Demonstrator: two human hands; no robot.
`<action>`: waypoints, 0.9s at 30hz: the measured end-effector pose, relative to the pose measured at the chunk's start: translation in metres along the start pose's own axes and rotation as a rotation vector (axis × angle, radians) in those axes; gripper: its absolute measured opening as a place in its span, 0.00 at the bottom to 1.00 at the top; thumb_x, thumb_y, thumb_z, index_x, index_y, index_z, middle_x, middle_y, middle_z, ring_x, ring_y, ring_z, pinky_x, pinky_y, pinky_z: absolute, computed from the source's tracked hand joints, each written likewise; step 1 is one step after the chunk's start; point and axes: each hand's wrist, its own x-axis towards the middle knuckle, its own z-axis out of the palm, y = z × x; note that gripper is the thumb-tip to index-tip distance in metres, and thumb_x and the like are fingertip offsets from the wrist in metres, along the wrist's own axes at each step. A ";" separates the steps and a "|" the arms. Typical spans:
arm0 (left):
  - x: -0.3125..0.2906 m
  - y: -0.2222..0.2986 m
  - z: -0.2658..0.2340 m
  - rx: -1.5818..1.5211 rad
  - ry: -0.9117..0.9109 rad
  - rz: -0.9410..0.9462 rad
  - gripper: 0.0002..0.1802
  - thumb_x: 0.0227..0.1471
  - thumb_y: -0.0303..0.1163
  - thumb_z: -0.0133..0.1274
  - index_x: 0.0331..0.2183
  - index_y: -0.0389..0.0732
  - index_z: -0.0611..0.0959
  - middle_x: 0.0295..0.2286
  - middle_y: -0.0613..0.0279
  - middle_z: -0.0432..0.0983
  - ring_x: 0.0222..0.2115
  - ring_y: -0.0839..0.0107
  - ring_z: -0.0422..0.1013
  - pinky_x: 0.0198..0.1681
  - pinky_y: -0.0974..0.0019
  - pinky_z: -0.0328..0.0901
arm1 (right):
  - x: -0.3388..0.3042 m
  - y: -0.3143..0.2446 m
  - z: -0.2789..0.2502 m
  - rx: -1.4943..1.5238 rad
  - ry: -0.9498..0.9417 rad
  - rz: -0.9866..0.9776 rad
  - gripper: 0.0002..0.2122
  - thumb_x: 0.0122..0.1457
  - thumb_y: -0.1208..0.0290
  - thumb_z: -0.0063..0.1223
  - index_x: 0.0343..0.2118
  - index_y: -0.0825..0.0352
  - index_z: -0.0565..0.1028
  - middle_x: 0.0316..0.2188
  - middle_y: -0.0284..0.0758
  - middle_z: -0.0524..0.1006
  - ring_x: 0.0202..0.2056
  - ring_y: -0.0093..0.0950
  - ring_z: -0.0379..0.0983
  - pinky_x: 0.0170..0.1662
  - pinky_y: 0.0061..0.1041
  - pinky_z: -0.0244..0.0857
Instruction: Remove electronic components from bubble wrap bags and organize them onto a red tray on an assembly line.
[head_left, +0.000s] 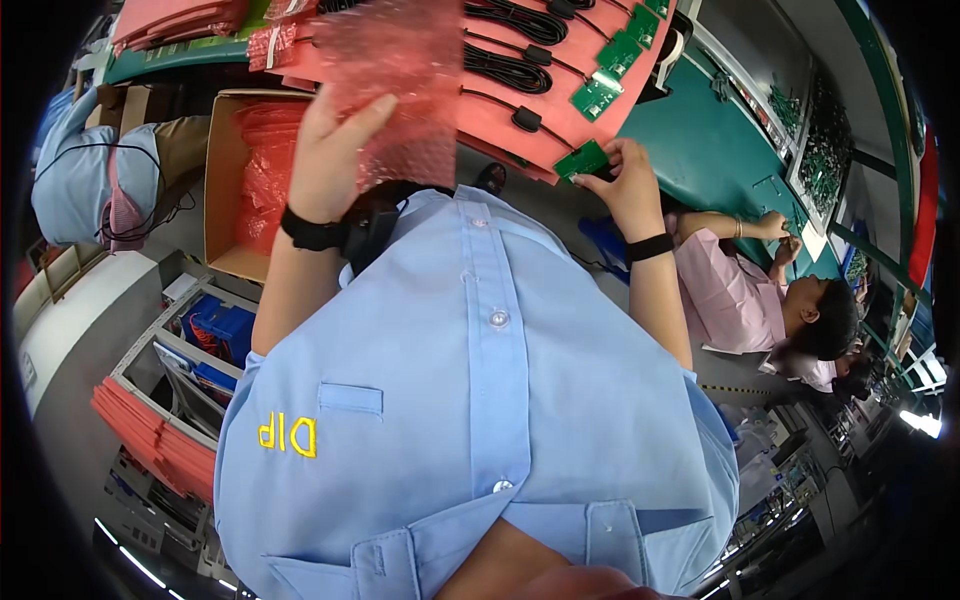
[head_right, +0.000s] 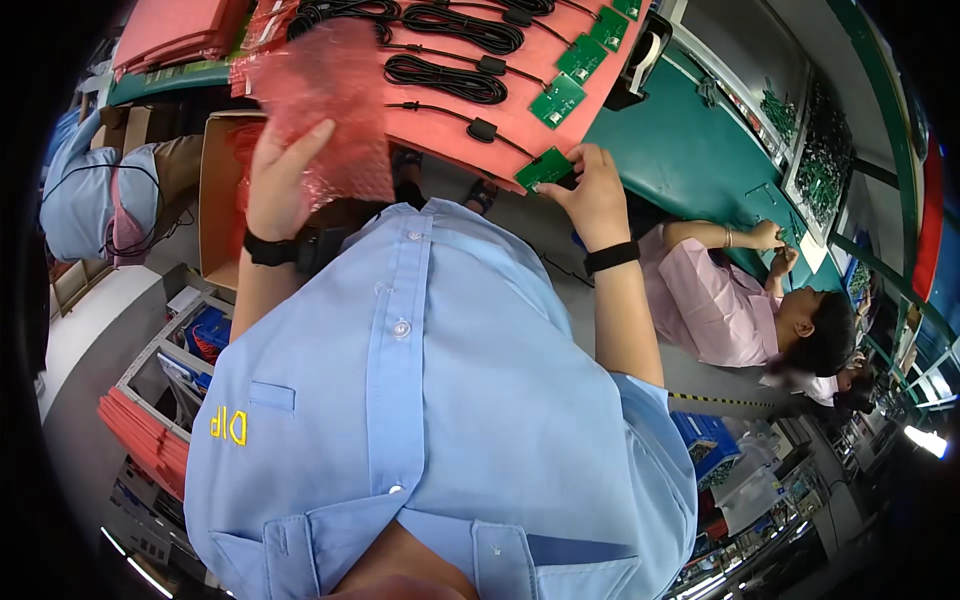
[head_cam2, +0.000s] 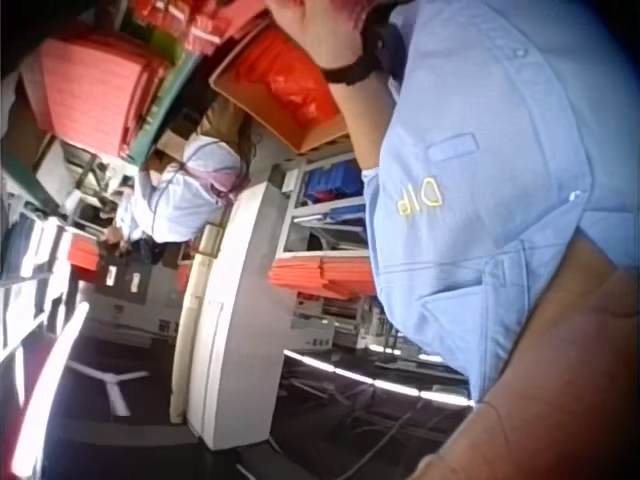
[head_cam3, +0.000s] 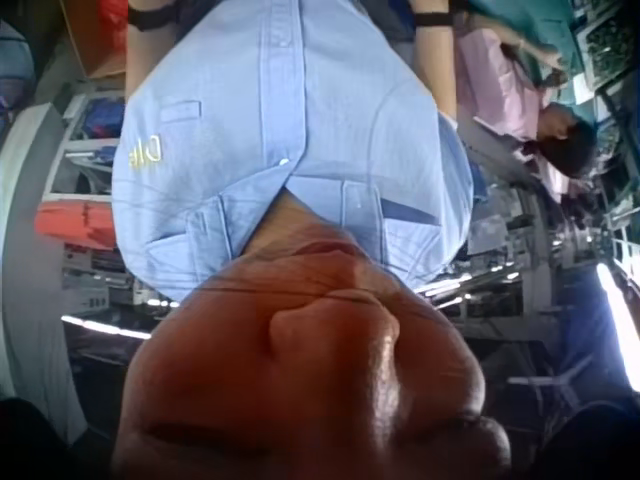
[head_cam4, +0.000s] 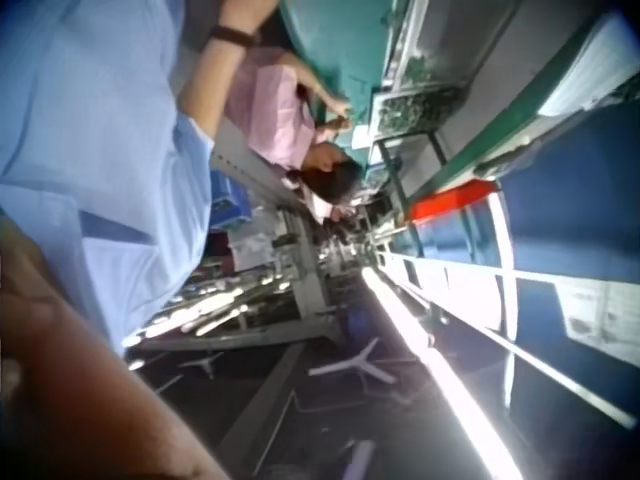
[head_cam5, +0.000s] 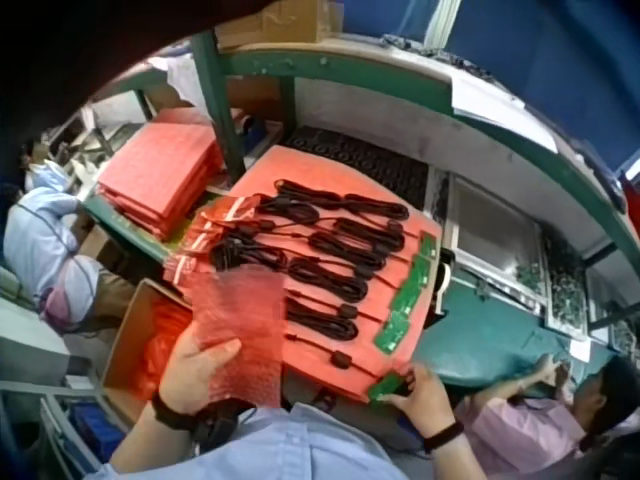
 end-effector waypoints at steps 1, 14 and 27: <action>-0.002 -0.010 0.016 0.046 -0.079 -0.074 0.18 0.52 0.21 0.48 0.46 0.34 0.71 0.39 0.61 0.73 0.39 0.75 0.69 0.45 0.71 0.63 | 0.000 0.008 0.000 0.007 -0.030 -0.038 0.17 0.44 0.74 0.64 0.36 0.69 0.70 0.24 0.33 0.73 0.25 0.23 0.68 0.30 0.21 0.64; 0.029 -0.130 0.094 -0.079 -0.551 -0.839 0.21 0.46 0.21 0.44 0.45 0.29 0.72 0.40 0.50 0.74 0.37 0.66 0.72 0.43 0.66 0.66 | 0.039 -0.059 -0.096 0.861 -0.081 0.015 0.11 0.56 0.72 0.54 0.40 0.69 0.71 0.21 0.25 0.73 0.23 0.13 0.68 0.27 0.13 0.63; 0.050 -0.120 0.117 -0.768 -0.503 -0.944 0.22 0.49 0.27 0.39 0.47 0.28 0.69 0.41 0.47 0.73 0.40 0.58 0.72 0.48 0.56 0.66 | 0.034 -0.017 -0.062 0.867 -0.160 0.248 0.10 0.56 0.72 0.53 0.40 0.70 0.74 0.22 0.25 0.74 0.22 0.12 0.67 0.26 0.11 0.62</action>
